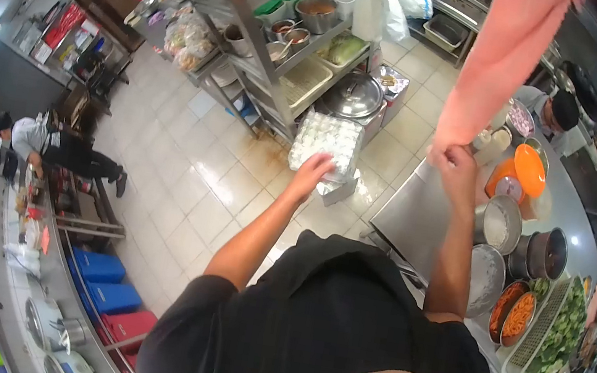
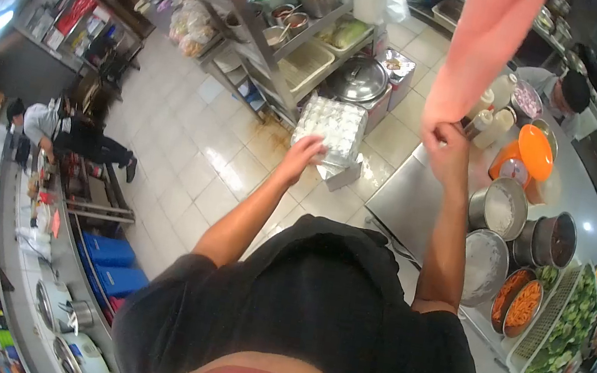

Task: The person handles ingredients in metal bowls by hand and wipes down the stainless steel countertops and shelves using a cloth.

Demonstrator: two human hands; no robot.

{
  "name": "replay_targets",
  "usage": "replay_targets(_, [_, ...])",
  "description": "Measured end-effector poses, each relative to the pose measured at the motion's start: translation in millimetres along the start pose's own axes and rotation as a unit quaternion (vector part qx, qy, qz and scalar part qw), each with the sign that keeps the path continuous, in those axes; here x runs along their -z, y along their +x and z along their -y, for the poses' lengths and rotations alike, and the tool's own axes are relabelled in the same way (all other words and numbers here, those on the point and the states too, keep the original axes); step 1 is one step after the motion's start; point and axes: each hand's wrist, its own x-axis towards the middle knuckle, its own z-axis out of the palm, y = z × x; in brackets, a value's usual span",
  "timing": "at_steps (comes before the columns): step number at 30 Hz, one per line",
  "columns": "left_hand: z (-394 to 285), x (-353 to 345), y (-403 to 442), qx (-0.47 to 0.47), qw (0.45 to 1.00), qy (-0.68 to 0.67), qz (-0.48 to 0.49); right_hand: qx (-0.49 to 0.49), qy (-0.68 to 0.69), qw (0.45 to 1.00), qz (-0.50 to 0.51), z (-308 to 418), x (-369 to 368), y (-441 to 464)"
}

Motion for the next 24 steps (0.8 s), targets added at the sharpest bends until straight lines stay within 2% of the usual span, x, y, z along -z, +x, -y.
replay_targets(2, [-53.1,-35.1,15.5,-0.057,0.994,-0.070,0.066,0.031,0.018,0.990,0.138,58.3,19.6,-9.9])
replay_targets(4, [-101.9,-72.4,24.6,-0.097,0.978,-0.123,0.137,0.170,-0.025,0.973,0.156,106.3,41.0,-11.0])
replay_targets(7, [-154.7,-128.4,30.2,-0.105,0.926,-0.242,0.269,0.144,0.048,0.977,0.150,168.1,74.0,-12.4])
replay_targets(9, [-184.2,-162.2,11.1,-0.017,0.864,-0.346,0.364,0.124,-0.039,0.988,0.085,190.7,109.3,-5.4])
replay_targets(10, [-188.5,-174.9,2.2,-0.005,0.849,-0.367,0.381,0.195,0.073,0.978,0.007,187.5,126.0,8.1])
replay_targets(11, [-190.0,-188.1,-8.5,0.011,0.832,-0.387,0.397,0.246,0.204,0.946,-0.053,190.8,134.4,25.9])
replay_targets(13, [-189.9,-211.7,-30.2,0.048,0.796,-0.421,0.433,0.354,0.439,0.815,-0.131,205.8,146.8,60.1])
replay_targets(14, [-189.5,-220.5,-40.4,0.067,0.777,-0.437,0.449,0.336,0.585,0.728,-0.123,214.5,152.2,78.2])
replay_targets(15, [-191.1,-226.8,-47.0,0.083,0.756,-0.453,0.465,0.313,0.713,0.618,-0.110,219.1,154.9,96.1])
replay_targets(16, [-193.9,-229.8,-50.7,0.098,0.735,-0.468,0.480,0.301,0.762,0.572,-0.047,216.1,149.9,108.3])
replay_targets(17, [-197.0,-229.1,-53.2,0.077,0.748,-0.458,0.475,0.284,0.804,0.522,0.017,208.5,141.0,118.4])
replay_targets(19, [-202.2,-225.6,-56.2,0.032,0.768,-0.440,0.464,0.247,0.848,0.469,-0.019,161.4,118.5,133.4])
replay_targets(21, [-189.6,-220.4,-53.6,0.054,0.799,-0.432,0.414,0.233,0.857,0.453,0.080,142.2,63.7,105.6])
replay_targets(22, [-185.9,-217.2,-51.9,0.065,0.815,-0.426,0.388,0.220,0.862,0.450,0.081,133.7,37.3,93.4])
replay_targets(24, [-192.2,-204.8,-55.8,0.041,0.814,-0.456,0.357,0.177,0.846,0.498,0.073,102.8,-1.2,61.9])
